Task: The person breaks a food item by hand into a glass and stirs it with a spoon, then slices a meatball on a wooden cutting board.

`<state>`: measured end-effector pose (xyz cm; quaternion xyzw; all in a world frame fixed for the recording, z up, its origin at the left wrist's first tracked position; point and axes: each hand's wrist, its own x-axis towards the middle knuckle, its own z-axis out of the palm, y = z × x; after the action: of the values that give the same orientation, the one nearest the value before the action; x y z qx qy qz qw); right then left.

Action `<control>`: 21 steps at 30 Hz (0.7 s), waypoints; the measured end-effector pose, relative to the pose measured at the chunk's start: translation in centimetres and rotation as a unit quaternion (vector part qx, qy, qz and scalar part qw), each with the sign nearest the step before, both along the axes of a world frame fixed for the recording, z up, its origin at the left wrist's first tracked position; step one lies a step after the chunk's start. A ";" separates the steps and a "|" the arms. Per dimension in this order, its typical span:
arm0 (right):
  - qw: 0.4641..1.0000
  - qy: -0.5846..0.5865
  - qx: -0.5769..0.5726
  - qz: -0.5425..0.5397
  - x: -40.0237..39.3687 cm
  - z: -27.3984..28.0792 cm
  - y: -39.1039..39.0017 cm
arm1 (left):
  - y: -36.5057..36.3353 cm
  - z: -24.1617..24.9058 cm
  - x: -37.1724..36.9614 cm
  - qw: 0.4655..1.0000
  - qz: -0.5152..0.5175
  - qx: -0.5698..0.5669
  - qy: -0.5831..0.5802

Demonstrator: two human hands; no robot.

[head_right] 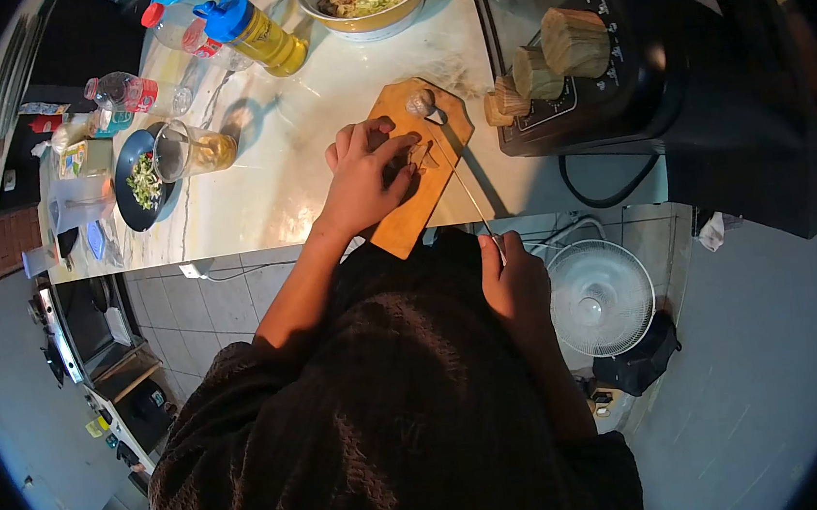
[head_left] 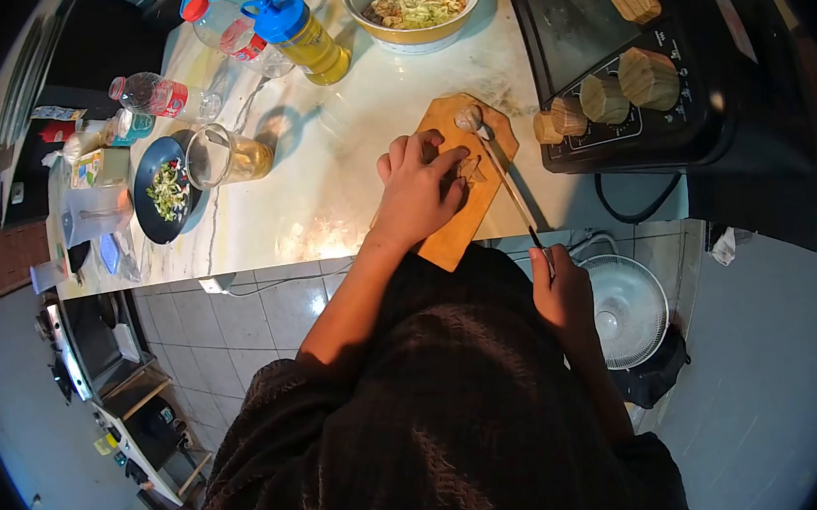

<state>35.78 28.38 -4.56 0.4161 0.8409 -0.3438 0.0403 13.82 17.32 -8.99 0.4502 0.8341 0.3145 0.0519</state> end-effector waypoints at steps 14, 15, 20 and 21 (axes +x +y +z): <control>0.997 0.065 -0.040 0.026 0.7 -0.7 1.1 | -1.4 1.5 -0.4 0.997 0.013 -0.064 -0.032; 0.996 0.076 -0.040 0.025 0.6 -0.7 1.2 | -1.4 1.8 -0.3 0.996 0.014 -0.082 -0.027; 0.992 0.111 -0.041 0.035 0.5 -1.1 1.6 | -0.8 2.0 0.0 0.998 0.036 -0.055 -0.004; 0.992 0.109 -0.040 0.037 0.4 -1.1 1.6 | -0.5 1.8 0.1 0.999 0.044 -0.027 -0.001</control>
<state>36.20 29.97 -5.67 0.3422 0.8406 -0.4192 -0.0224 13.96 16.80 -7.22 0.4116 0.8612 0.2937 0.0510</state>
